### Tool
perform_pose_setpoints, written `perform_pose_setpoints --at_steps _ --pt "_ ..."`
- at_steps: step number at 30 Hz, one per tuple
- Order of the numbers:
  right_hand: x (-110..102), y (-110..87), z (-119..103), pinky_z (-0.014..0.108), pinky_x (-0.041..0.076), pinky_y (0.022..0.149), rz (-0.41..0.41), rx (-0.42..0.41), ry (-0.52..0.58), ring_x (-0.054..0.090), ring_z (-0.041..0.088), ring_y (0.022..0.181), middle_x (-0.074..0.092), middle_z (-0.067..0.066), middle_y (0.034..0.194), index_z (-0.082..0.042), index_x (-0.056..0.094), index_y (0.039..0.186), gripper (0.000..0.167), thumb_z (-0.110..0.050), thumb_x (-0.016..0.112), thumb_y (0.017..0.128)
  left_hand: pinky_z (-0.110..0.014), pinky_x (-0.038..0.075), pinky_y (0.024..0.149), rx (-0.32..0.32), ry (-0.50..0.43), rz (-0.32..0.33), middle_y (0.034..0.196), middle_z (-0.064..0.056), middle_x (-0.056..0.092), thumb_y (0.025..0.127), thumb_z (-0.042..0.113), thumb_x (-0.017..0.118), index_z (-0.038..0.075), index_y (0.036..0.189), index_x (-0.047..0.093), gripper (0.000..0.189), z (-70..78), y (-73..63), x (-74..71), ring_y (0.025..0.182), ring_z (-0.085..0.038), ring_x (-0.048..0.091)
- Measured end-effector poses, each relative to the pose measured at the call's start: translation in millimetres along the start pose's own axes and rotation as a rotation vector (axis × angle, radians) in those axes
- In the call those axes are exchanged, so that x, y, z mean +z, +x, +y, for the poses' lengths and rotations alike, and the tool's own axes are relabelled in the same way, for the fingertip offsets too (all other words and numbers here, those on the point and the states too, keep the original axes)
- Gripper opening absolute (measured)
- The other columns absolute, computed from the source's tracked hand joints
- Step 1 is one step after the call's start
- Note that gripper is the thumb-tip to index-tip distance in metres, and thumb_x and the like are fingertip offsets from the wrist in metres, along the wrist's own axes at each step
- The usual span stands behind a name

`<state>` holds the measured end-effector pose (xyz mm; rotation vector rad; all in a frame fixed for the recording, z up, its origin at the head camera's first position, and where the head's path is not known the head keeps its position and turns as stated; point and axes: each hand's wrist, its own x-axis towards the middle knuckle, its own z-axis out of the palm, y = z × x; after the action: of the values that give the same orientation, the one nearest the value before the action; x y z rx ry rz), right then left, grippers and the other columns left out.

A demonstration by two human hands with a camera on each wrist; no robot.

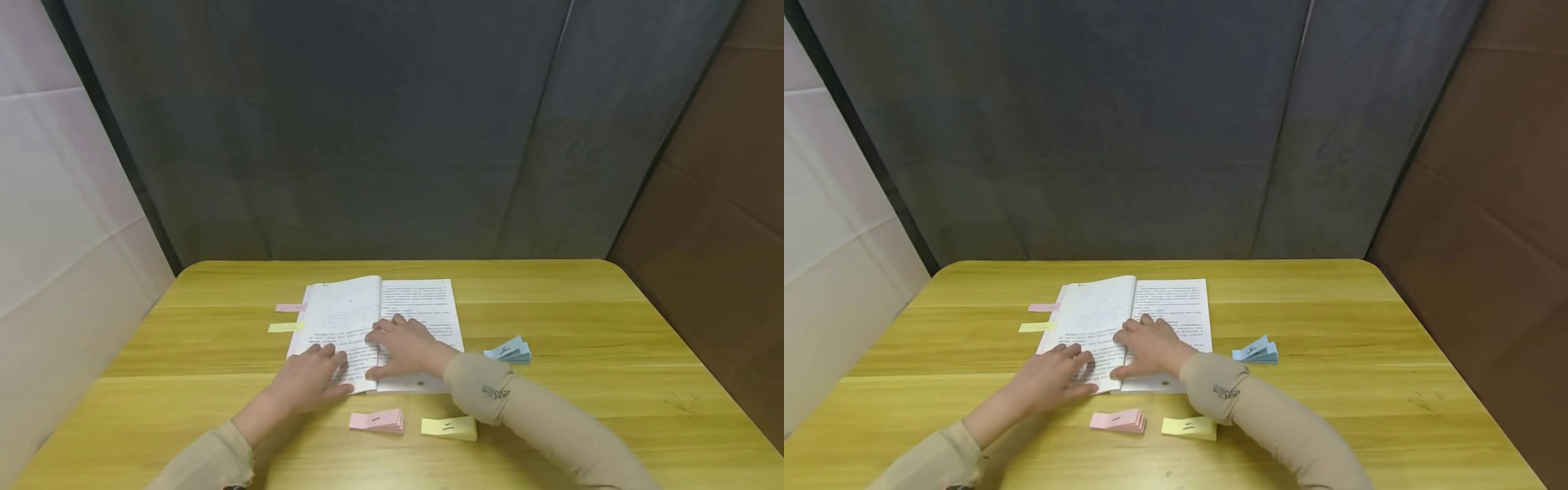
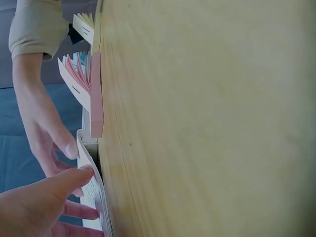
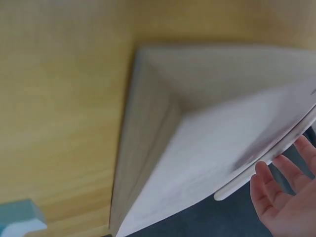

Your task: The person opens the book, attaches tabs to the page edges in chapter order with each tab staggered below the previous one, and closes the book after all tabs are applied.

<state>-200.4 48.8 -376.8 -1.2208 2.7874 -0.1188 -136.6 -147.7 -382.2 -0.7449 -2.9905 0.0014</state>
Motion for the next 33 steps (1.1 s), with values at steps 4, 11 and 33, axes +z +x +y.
perform_pose_setpoints --at_steps 4,11,33 --pt "2 -6.0 -4 0.048 0.033 0.090 0.002 0.001 -0.006 0.038 0.025 0.115 0.039 -0.001 0.131 -0.025 0.046 0.126 0.067 -0.065 0.050 0.073 -0.032 0.042 0.049 -0.001 0.000 -0.006 0.083 -0.003 0.052 0.075 0.050 0.060 0.009 0.099 0.058 0.047 0.2 -0.3 0.0 0.072 -0.021 0.051" --pt "7 -8.1 -3 0.047 0.034 0.089 0.034 -0.009 -0.022 0.037 0.023 0.115 0.038 0.000 0.132 -0.026 0.045 0.126 0.066 -0.066 0.048 0.074 -0.032 0.041 0.048 0.004 0.011 0.005 0.081 -0.002 0.051 0.075 0.049 0.060 0.009 0.098 0.058 0.046 1.2 -0.6 0.0 0.071 -0.020 0.050" --pt "-15 -37.0 38 0.039 0.034 0.090 0.073 -0.078 0.198 0.043 0.020 0.109 0.052 0.000 0.117 -0.015 0.056 0.117 0.042 -0.043 0.044 0.088 -0.031 0.038 0.047 0.009 -0.011 0.008 0.076 0.002 0.046 0.076 0.046 0.061 0.012 0.092 0.055 0.039 -2.1 0.6 -1.5 0.066 -0.017 0.047"
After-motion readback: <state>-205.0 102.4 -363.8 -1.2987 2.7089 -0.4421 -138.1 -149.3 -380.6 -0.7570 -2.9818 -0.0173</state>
